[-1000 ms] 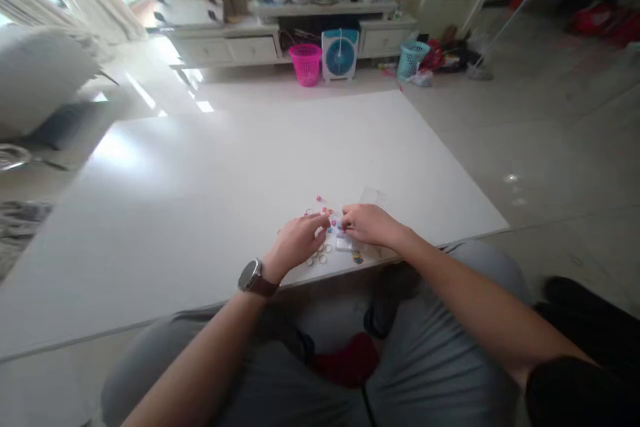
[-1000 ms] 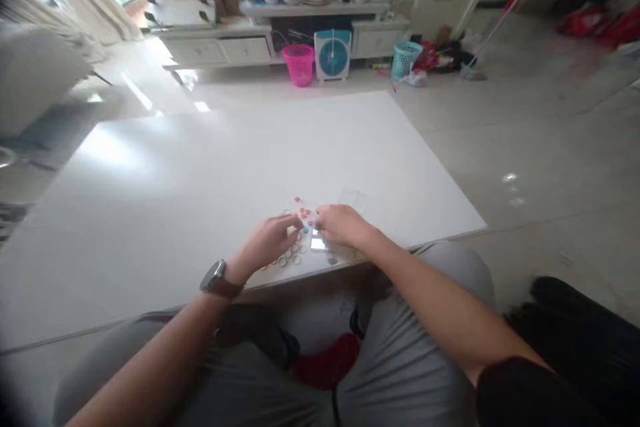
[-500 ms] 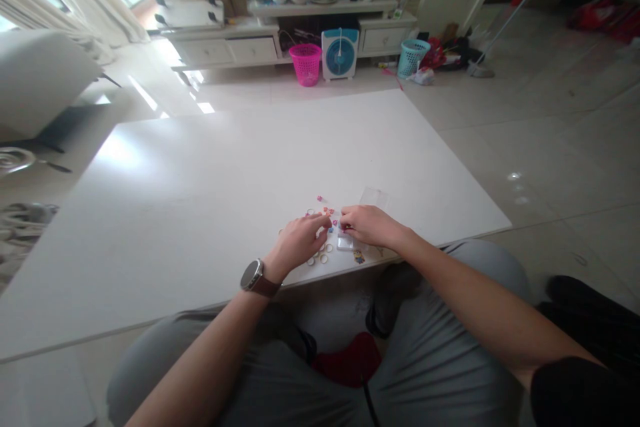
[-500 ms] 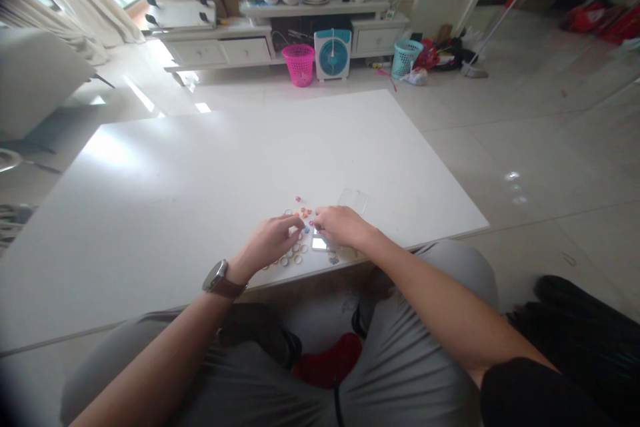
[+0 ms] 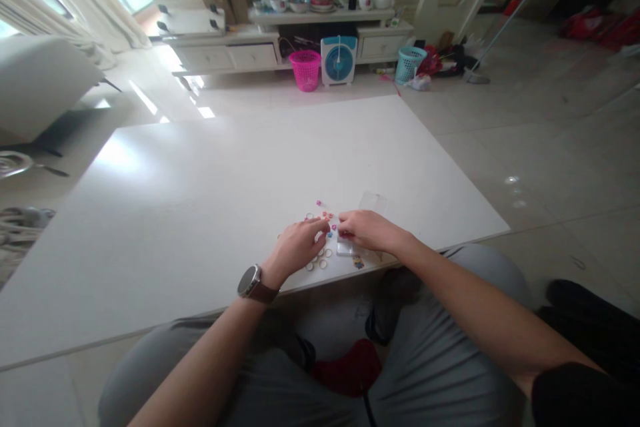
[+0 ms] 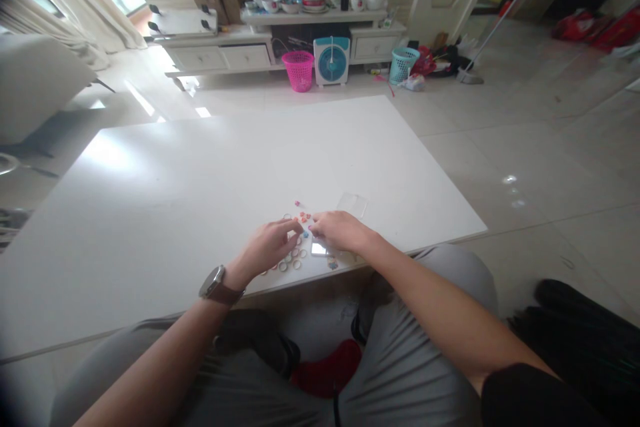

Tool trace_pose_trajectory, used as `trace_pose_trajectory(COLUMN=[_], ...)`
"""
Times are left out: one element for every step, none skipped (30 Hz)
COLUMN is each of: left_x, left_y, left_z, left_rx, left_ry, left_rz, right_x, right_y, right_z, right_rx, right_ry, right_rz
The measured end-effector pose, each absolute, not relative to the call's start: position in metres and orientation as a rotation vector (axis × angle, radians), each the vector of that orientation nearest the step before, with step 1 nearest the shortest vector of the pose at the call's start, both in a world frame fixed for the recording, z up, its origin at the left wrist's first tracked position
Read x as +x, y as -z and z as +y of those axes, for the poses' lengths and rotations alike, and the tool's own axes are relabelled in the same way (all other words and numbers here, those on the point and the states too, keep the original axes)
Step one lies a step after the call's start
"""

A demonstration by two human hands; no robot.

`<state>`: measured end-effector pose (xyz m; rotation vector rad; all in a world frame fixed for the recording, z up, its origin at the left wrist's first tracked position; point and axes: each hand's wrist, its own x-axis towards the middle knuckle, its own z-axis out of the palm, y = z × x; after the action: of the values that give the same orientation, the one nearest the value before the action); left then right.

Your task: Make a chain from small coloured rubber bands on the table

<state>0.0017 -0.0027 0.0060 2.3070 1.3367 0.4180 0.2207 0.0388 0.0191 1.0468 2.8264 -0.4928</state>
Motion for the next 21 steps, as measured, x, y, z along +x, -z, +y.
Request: trace_pose_trajectory(left_x=[0.0015, 0.0014, 0.0012, 0.0011, 0.0010, 0.0009, 0.0009, 0.0009, 0.0010, 0.0011, 0.0014, 0.0016, 0.0019, 0.0023, 0.0026, 0.0029, 0.0032, 0.0034, 0.0036, 0.0038, 0.0039], left_y=[-0.0064, -0.0068, -0.0072, -0.0075, -0.0076, -0.0077, -0.0078, -0.0079, -0.0081, -0.0086, -0.0093, -0.0101, -0.0111, -0.0120, -0.0130, -0.0137, -0.0142, -0.0145, -0.0146, -0.0144, -0.0142], left_z=[-0.0028, -0.0030, -0.0032, -0.0034, -0.0035, -0.0036, -0.0037, -0.0037, -0.0037, -0.0037, -0.0037, -0.0037, -0.0037, -0.0038, -0.0038, -0.0039, -0.0039, -0.0039, -0.0038, -0.0037, -0.0036], left_rx=[2.306, 2.305, 2.302, 2.300, 2.299, 2.299, 2.298, 2.297, 2.295, 2.292, 2.289, 2.286, 2.284, 2.283, 2.282, 2.281, 2.281, 2.281, 2.282, 2.285, 2.288], left_ry=[-0.416, -0.413, -0.411, -0.409, -0.408, -0.409, -0.412, -0.414, -0.415, -0.413, -0.407, -0.401, -0.396, -0.392, -0.390, -0.389, -0.389, -0.388, -0.385, -0.383, -0.380], left_rz=[1.336, 1.334, 1.337, 1.339, 1.342, 1.343, 1.342, 1.341, 1.341, 1.343, 1.346, 1.348, 1.350, 1.351, 1.351, 1.353, 1.356, 1.358, 1.360, 1.360, 1.360], right_x=[0.2203, 0.2200, 0.2198, 0.2197, 0.2196, 0.2196, 0.2198, 0.2200, 0.2203, 0.2208, 0.2214, 0.2222, 0.2232, 0.2243, 0.2253, 0.2264, 0.2273, 0.2280, 0.2285, 0.2288, 0.2289], right_y=[-0.0192, -0.0190, -0.0185, -0.0178, -0.0170, -0.0162, -0.0155, -0.0150, -0.0148, -0.0148, -0.0151, -0.0156, -0.0161, -0.0167, -0.0171, -0.0175, -0.0179, -0.0182, -0.0186, -0.0191, -0.0197], right_z=[0.0387, 0.0387, 0.0389, 0.0391, 0.0393, 0.0396, 0.0399, 0.0403, 0.0406, 0.0410, 0.0415, 0.0420, 0.0426, 0.0433, 0.0439, 0.0444, 0.0448, 0.0450, 0.0450, 0.0448, 0.0445], right_rx=[1.043, 1.040, 1.037, 1.033, 1.030, 1.030, 1.031, 1.034, 1.038, 1.041, 1.047, 1.052, 1.057, 1.063, 1.067, 1.073, 1.081, 1.090, 1.101, 1.111, 1.119], right_ry=[0.495, 0.503, 0.515, 0.530, 0.546, 0.562, 0.576, 0.586, 0.591, 0.592, 0.587, 0.579, 0.571, 0.565, 0.565, 0.569, 0.574, 0.578, 0.579, 0.578, 0.573], right_rz=[2.833, 2.841, 2.851, 2.862, 2.873, 2.885, 2.895, 2.903, 2.905, 2.904, 2.900, 2.894, 2.888, 2.882, 2.875, 2.866, 2.856, 2.847, 2.840, 2.833, 2.828])
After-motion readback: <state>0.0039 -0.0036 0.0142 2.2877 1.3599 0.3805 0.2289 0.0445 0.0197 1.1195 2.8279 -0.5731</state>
